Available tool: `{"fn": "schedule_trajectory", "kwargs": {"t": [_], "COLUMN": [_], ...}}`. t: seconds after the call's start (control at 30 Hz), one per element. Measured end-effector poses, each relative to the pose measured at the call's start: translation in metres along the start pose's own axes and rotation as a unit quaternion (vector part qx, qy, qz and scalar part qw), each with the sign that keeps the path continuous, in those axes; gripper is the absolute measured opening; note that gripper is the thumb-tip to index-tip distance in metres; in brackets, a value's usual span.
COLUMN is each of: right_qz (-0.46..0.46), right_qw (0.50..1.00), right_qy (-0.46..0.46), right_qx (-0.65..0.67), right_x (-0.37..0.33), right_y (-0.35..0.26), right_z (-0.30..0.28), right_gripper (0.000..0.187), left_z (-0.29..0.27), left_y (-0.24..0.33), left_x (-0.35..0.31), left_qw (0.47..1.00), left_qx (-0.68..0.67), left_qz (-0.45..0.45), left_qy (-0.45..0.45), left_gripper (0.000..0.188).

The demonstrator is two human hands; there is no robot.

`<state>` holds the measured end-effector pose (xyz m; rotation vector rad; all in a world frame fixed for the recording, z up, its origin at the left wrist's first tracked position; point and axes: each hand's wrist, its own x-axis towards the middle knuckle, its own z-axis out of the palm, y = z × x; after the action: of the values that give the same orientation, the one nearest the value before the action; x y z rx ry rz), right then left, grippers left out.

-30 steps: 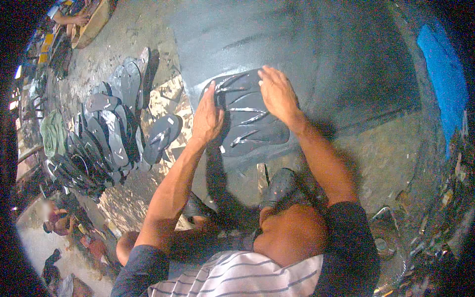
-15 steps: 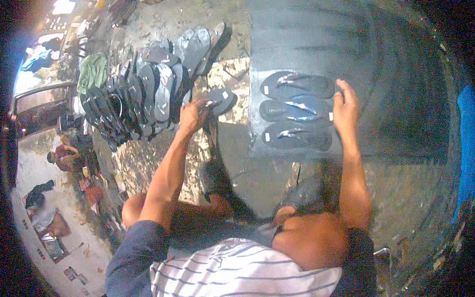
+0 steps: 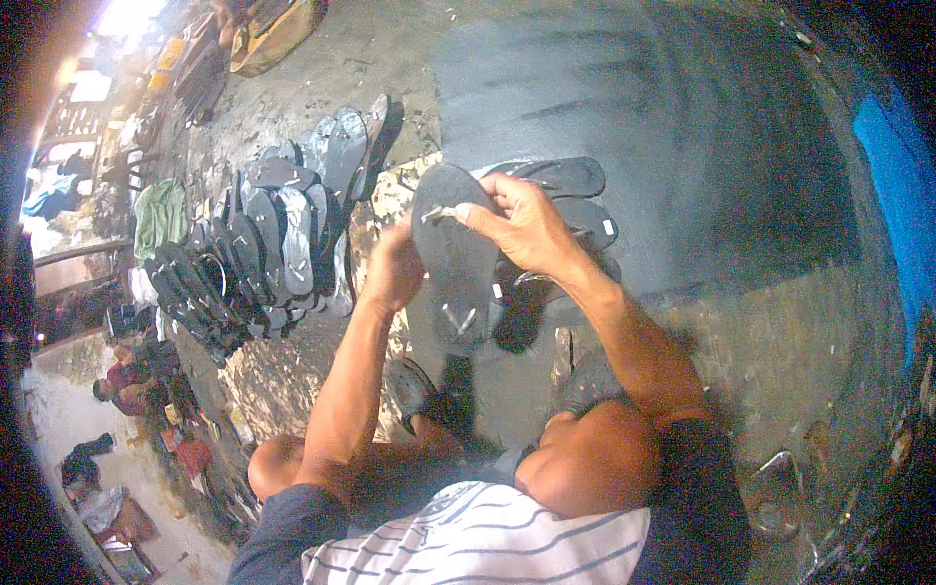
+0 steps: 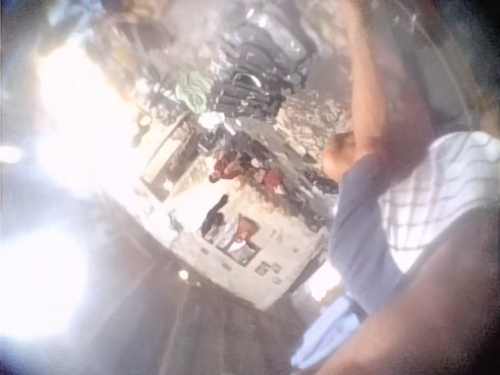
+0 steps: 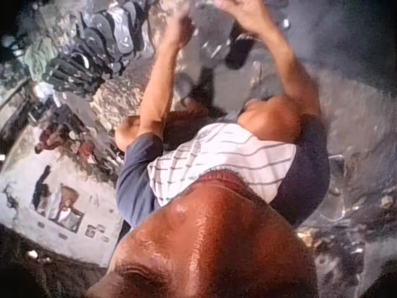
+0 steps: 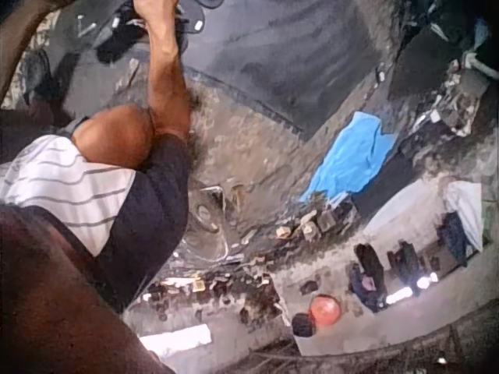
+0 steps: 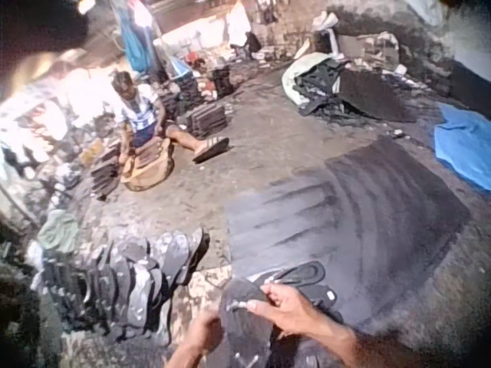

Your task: The person sits on the floor and repeatedly picks up black flip-flops, placing them in neat rows on a large black mat. The person handles the flip-flops one at a time, aligning them in parallel lines.

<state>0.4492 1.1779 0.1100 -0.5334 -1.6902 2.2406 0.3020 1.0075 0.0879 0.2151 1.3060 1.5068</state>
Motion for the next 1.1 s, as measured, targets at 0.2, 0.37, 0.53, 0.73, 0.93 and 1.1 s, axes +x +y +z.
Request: {"fn": "schedule_trajectory", "kwargs": {"t": [0.2, 0.37, 0.53, 0.73, 0.93, 1.1], "right_qz": [-0.001, 0.028, -0.098, 0.074, 0.018, 0.069], "right_qw": [0.998, 0.996, 0.954, 0.963, 0.979, 0.963], "right_qy": [0.044, 0.047, 0.279, 0.249, 0.167, 0.203], "right_qx": [0.038, 0.070, -0.052, 0.068, -0.119, -0.166], "right_x": [-0.004, 0.003, 0.016, 0.001, 0.044, 0.093], "right_y": [0.016, 0.013, 0.076, 0.027, 0.040, 0.088], "right_z": [-0.002, -0.004, -0.061, -0.117, -0.159, -0.184], "right_gripper": [0.020, 0.027, 0.053, 0.047, 0.035, 0.031], "left_z": [0.040, 0.034, 0.053, 0.033, 0.013, -0.027], "left_y": [0.021, 0.016, -0.002, -0.004, 0.035, -0.008], "left_x": [0.000, 0.007, -0.013, 0.018, 0.121, 0.193], "left_qw": [0.985, 0.991, 0.760, 0.767, 0.980, 0.957], "left_qx": [0.153, 0.111, 0.564, 0.565, 0.127, 0.225], "left_qz": [0.062, 0.049, 0.320, 0.302, 0.057, 0.046], "left_qy": [0.046, 0.052, 0.047, -0.035, 0.143, 0.180], "left_gripper": [0.035, 0.037, 0.081, 0.056, 0.043, 0.055]}}
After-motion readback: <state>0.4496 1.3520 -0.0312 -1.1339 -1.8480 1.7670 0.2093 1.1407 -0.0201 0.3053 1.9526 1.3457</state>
